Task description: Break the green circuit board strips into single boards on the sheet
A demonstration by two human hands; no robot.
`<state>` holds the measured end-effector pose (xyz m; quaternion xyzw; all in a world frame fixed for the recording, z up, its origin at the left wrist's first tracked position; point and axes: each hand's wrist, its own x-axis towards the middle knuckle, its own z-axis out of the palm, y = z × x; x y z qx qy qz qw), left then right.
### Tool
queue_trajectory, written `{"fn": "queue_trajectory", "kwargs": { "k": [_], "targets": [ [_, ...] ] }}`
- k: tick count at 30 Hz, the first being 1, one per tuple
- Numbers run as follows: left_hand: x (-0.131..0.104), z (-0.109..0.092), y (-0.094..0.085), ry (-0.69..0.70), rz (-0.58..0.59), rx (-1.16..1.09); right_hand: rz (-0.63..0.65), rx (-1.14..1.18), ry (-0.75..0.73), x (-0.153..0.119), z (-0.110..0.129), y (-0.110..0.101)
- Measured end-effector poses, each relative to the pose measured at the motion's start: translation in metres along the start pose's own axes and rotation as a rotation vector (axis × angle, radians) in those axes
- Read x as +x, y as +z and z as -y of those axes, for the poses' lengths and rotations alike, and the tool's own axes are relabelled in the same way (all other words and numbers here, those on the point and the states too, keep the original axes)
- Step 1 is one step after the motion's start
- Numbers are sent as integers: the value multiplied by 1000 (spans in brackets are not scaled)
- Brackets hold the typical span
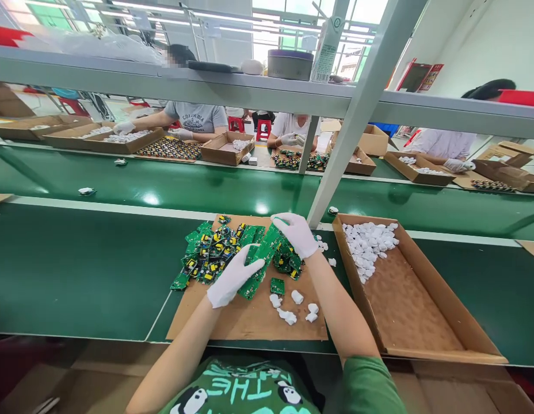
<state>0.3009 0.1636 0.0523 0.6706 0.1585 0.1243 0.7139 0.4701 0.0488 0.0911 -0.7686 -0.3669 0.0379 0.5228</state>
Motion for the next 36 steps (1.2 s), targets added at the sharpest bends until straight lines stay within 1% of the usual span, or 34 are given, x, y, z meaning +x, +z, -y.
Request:
{"fn": "queue_trajectory", "kwargs": {
  "k": [3,8,11,14,17,20,22,26,29,33,36],
  "targets": [
    [-3,7,1,-11,-26,45,47,-56,-59,-6,-7,13],
    [-7,17,-3,-53,-86,68,15,-217,-165,-10,-22,31],
    [-11,19,-8,-66,-127,82,56,-282,-202,-8,-31,34],
    [-13,19,-11,-71,-151,75,113,-323,-200,-6,-36,32],
    [-13,20,-10,-69,-144,57,168,-337,-183,-8,-32,30],
    [-11,20,-6,-64,-139,43,301,-341,-195,-13,-21,32],
    [-10,20,-3,-63,-161,42,340,-369,-198,-19,-12,35],
    [-8,22,-1,-63,-212,37,282,-480,-194,-29,2,40],
    [-6,23,-1,-59,-235,28,250,-543,-189,-29,3,39],
    [-5,24,0,-61,-237,3,218,-583,-140,-22,-5,28],
    [-4,23,3,-59,-241,-30,194,-594,-106,-30,-3,18]
  ]
}}
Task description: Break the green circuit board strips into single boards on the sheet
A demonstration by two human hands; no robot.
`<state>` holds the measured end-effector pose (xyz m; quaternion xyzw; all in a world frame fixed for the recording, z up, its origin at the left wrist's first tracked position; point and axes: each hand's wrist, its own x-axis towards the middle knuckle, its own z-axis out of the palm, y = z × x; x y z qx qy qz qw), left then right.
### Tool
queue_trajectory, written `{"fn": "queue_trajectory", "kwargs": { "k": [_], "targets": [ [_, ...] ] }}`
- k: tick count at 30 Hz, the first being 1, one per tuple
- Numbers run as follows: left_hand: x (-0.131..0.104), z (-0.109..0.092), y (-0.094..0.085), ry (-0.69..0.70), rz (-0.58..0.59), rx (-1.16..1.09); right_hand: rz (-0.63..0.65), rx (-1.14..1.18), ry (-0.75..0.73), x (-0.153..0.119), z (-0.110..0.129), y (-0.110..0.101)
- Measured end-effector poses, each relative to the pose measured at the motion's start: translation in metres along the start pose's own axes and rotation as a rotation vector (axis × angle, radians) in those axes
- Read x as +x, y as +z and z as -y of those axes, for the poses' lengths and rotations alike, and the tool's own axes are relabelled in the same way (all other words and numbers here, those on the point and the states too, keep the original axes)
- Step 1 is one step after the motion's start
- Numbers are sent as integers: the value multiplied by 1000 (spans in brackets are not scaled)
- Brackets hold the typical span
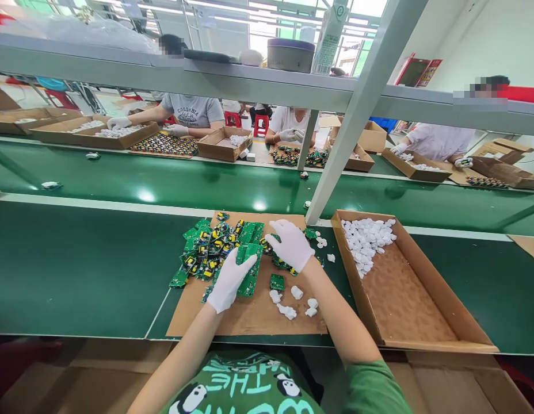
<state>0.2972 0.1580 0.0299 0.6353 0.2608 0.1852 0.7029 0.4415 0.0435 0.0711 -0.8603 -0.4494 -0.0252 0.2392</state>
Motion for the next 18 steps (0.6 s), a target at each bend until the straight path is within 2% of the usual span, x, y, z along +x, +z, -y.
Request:
{"fn": "queue_trajectory", "kwargs": {
  "k": [3,5,7,10,14,16,18],
  "targets": [
    [0,-3,1,-9,-7,-34,143,5,85,-29,10,-3],
    [1,-5,0,-19,-15,-51,268,-15,193,-52,18,2],
    [1,-7,-1,-23,-18,-63,320,-38,299,-72,25,11],
    [1,-8,-2,-27,-8,-65,309,-35,381,-86,31,27],
    [-1,-7,-5,-35,-18,-31,245,0,414,-81,32,36],
    [-2,-6,-7,-33,-21,-16,158,69,381,-76,34,35],
    [-3,-5,-9,-33,-19,1,15,219,312,-72,36,33]
  ]
}}
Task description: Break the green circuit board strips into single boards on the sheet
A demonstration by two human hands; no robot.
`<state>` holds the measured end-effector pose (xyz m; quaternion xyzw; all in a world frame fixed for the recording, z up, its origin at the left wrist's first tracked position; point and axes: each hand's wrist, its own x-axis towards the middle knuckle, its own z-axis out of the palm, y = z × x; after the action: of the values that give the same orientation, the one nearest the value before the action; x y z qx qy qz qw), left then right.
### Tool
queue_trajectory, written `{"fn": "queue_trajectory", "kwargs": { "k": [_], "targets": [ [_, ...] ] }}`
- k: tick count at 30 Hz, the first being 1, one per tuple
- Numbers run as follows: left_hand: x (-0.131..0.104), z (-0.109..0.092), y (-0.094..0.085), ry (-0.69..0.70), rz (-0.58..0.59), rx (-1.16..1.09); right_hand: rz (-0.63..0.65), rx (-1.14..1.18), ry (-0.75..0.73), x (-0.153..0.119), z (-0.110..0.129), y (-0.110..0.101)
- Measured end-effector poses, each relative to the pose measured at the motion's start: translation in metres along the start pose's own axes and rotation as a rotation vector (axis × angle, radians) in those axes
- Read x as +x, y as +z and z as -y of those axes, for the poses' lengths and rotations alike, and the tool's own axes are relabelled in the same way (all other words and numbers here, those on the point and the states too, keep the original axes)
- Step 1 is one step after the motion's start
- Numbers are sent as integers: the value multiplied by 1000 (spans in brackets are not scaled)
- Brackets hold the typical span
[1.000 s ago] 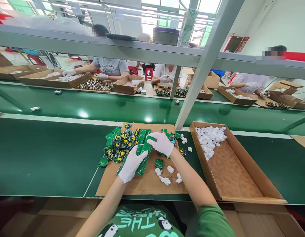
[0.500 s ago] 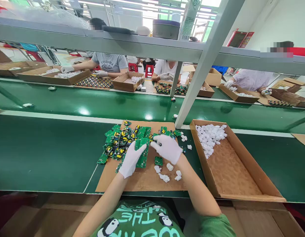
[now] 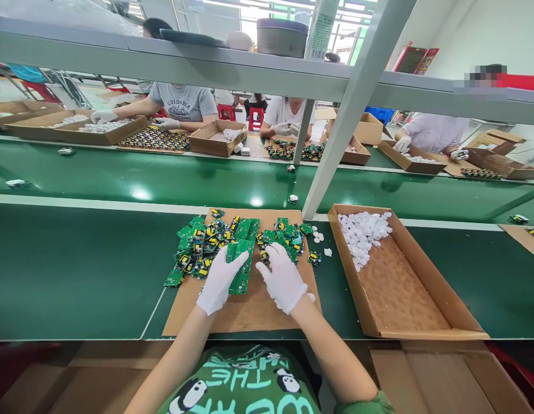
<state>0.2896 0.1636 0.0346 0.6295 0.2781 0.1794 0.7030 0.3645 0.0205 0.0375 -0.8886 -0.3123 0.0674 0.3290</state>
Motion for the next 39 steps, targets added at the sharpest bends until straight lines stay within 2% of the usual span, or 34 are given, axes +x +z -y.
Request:
{"fn": "queue_trajectory", "kwargs": {
  "k": [2,3,6,9,15,19,21,26,30,34,36,39],
  "targets": [
    [-1,1,-1,0,2,16,-89,221,-45,3,3,-2],
    [-2,1,-1,4,6,29,-91,327,-38,5,5,-2],
    [-5,2,1,33,31,90,48,594,53,14,6,-1],
    [-8,3,3,50,54,134,124,704,107,21,4,1],
    [-4,5,-9,15,28,-44,53,795,117,16,-4,-11],
    [-8,3,-14,33,148,-192,31,798,111,14,-7,-19],
    [-12,1,-12,1,176,-148,51,738,107,14,-8,-17],
    [-17,2,-2,15,87,43,-32,589,118,12,-4,-6],
    [-15,6,-1,70,14,59,-175,423,110,5,5,-2],
    [-12,9,-4,83,-50,28,-329,306,35,10,7,0],
    [-11,10,-5,77,-59,11,-360,393,42,17,2,1],
    [-8,11,-7,52,-58,-24,-312,648,112,26,-5,0]
  ]
}}
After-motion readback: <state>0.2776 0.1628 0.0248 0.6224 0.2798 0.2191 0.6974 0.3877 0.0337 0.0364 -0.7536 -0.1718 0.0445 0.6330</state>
